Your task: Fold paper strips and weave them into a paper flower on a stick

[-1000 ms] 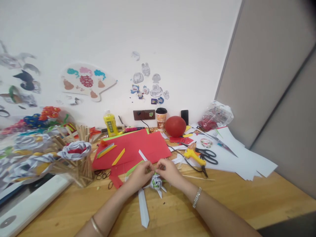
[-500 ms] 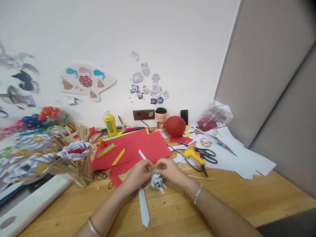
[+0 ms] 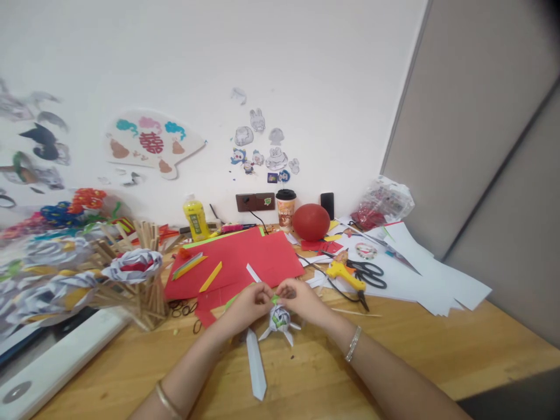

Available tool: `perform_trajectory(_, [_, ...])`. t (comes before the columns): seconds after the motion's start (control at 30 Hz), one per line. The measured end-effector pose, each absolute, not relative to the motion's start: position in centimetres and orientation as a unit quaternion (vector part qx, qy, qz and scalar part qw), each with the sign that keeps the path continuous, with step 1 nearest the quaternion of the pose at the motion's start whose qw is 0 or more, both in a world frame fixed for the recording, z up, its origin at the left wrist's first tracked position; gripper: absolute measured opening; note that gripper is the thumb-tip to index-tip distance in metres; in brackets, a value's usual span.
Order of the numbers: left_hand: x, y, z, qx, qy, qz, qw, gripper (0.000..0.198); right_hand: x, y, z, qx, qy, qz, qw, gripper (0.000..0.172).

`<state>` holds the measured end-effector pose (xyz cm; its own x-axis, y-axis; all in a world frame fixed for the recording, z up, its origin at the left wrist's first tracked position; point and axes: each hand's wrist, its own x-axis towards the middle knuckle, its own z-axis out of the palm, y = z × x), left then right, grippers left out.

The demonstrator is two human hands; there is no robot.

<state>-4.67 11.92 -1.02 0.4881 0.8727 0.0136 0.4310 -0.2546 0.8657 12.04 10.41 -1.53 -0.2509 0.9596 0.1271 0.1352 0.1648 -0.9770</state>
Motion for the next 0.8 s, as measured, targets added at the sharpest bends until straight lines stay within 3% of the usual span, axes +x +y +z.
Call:
perform_trajectory(0.17, [-4.7,12.0,-1.5,0.752,0.425,0.277,0.420,0.012,12.5,10.8,-2.1,-0.422,-0.626,0.524,0.393,0.015])
perform_trajectory(0.43, [-4.5,11.9,-1.6,0.759,0.429,0.272,0.408,0.012,12.2,10.2,-1.7,-0.450,-0.681,0.430,0.385,0.011])
perform_trajectory(0.57, [-4.6,11.9,-1.4,0.752,0.441,0.265,0.413,0.013,12.1,10.2,-1.7,-0.440,-0.677,0.442,0.391,0.008])
perform_trajectory(0.8, [-4.8,11.7,-0.4,0.656,0.447,0.300,0.530,0.025,12.0,10.1,-1.2,-0.390,-0.647,0.502,0.422,0.011])
